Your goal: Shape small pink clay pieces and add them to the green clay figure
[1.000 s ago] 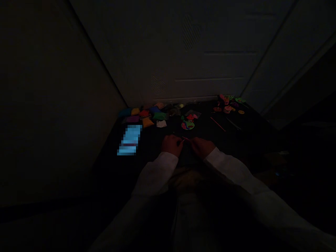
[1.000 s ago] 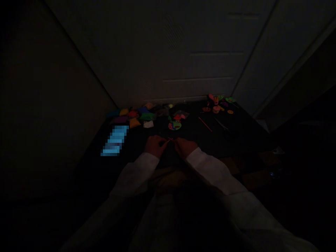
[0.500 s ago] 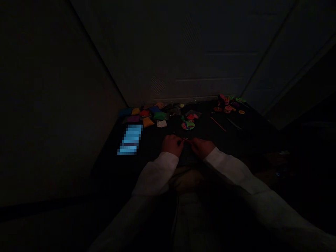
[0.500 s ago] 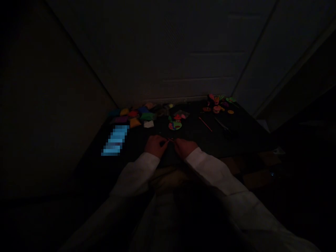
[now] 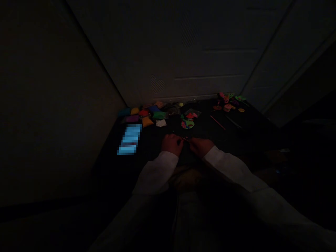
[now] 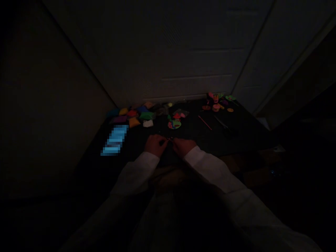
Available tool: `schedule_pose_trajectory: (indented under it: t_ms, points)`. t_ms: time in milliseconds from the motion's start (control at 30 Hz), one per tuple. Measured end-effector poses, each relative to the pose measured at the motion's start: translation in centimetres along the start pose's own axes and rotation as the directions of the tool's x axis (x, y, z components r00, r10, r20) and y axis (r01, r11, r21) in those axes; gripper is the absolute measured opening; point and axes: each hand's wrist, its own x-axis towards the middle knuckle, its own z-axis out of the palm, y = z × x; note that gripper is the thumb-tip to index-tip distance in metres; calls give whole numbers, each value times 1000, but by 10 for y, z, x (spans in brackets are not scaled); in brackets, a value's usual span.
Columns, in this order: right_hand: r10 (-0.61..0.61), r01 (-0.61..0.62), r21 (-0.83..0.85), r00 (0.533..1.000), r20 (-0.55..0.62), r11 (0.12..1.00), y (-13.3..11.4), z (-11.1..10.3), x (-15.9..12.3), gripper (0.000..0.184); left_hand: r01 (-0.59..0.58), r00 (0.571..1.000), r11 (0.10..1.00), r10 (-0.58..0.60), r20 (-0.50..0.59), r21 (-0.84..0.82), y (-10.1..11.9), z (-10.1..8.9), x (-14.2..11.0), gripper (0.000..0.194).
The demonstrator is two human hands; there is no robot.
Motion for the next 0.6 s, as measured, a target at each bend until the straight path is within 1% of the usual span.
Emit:
schedule_pose_trajectory:
  t_ms: [167,333,467,533,600]
  points:
    - [-4,4,7,1000,-25,1000,-1,1,0,25,33,999,999,-33,-7,-10,-3,-3,-3,17]
    - [-34,36,37,997,-63,999,1,2,-6,30,97,995,995,-98,-21,-23,-16,-13,-6,17]
    - [-43,47,65,996,-74,997,10,1,-9,29,115,993,993,-116,-16,-40,-24,-17,-6,19]
    - [-25,32,88,996,-87,996,17,1,-10,28,104,994,993,-105,-8,-47,-24,-16,-6,19]
    - [27,-15,114,994,-106,993,24,0,-11,29,88,996,995,-89,0,-53,-23,-15,-5,20]
